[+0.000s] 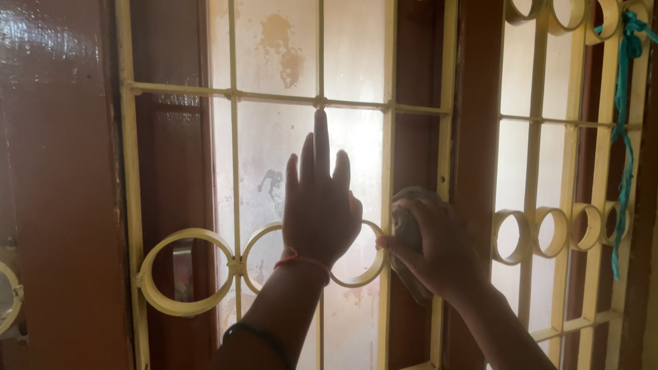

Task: The person wipes a yellow metal window grille with a cloth, moving systematically across vertical bars and circular decorative elements. The hands remain in frame throughout, using a cloth to rub the surface.

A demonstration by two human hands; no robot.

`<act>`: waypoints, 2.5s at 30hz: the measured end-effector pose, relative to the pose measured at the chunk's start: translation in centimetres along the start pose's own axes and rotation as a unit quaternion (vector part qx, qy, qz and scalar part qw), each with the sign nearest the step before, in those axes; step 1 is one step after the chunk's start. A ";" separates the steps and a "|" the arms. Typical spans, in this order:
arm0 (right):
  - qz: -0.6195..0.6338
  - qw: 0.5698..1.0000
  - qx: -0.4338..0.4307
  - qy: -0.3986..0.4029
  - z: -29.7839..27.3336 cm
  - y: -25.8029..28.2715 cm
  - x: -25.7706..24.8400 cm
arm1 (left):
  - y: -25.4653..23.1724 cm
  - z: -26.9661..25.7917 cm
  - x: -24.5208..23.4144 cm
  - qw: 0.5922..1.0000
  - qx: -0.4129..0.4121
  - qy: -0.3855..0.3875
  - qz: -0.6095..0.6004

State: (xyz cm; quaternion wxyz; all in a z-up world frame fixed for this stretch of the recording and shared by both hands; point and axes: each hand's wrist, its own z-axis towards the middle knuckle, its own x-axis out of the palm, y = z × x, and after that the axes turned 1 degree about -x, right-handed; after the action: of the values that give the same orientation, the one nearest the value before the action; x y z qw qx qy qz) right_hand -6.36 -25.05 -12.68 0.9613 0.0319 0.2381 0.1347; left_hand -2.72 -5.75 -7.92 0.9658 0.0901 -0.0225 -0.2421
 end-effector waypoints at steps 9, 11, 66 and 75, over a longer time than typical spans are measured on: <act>0.077 0.982 -0.013 -0.172 -2.4 0.6 1.6 | -0.1 -2.5 0.1 0.998 0.000 -0.036 -0.046; 0.097 0.983 0.079 -0.133 -1.6 -0.2 0.6 | 0.0 -2.7 0.3 0.997 0.000 -0.049 -0.060; 0.079 0.983 0.023 -0.166 -13.7 4.8 11.9 | -0.5 -5.9 0.6 0.999 0.047 -0.016 -0.020; 0.150 0.971 0.153 -0.102 -18.3 2.9 14.7 | -1.4 -7.2 0.1 0.999 0.016 0.025 0.024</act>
State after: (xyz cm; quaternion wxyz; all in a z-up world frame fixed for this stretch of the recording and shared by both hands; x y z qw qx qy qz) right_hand -3.13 -18.26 -35.05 0.9333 0.2271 0.1486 0.2353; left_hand -2.64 -5.86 -15.27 0.9701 0.1108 -0.0045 -0.2160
